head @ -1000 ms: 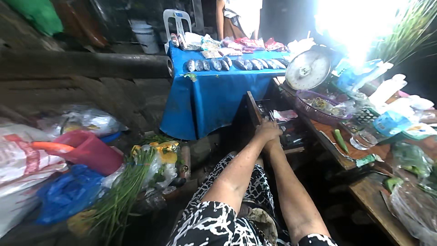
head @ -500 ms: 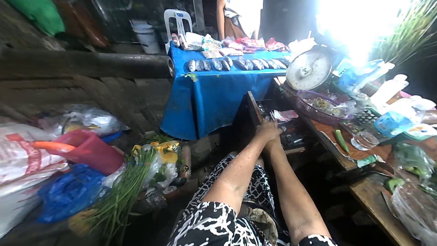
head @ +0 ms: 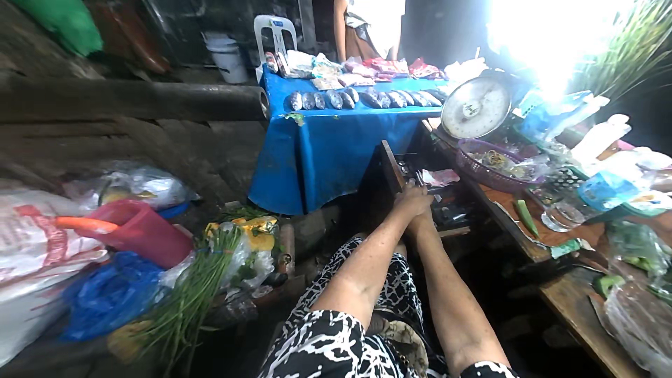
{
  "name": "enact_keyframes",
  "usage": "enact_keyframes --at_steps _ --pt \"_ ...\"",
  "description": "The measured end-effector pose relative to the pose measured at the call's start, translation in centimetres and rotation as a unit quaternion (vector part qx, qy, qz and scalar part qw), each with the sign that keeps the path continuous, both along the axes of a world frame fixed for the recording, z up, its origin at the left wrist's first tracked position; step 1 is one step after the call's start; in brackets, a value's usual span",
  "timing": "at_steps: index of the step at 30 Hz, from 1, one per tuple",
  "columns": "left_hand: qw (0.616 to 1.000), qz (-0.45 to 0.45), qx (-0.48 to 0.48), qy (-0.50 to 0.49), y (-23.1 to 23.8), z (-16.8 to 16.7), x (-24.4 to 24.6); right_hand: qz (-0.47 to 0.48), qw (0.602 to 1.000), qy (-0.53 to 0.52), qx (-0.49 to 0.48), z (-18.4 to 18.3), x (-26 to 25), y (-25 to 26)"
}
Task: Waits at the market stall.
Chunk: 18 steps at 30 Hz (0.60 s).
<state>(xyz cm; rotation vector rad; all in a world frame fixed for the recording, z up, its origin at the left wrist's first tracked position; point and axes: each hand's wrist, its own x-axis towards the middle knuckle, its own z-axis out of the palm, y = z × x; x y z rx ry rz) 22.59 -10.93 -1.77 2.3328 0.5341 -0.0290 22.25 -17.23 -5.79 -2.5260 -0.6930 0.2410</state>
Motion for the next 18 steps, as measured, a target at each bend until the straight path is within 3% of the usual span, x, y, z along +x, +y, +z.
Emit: enact_keyframes --at_steps 5,18 --pt "1.0 -0.013 0.013 -0.01 0.1 -0.3 0.2 0.041 0.998 -0.044 -0.029 1.2 -0.8 -0.3" --pt "0.999 -0.028 0.025 -0.026 0.2 -0.6 0.3 0.035 0.997 -0.038 -0.055 1.3 -0.9 -0.1"
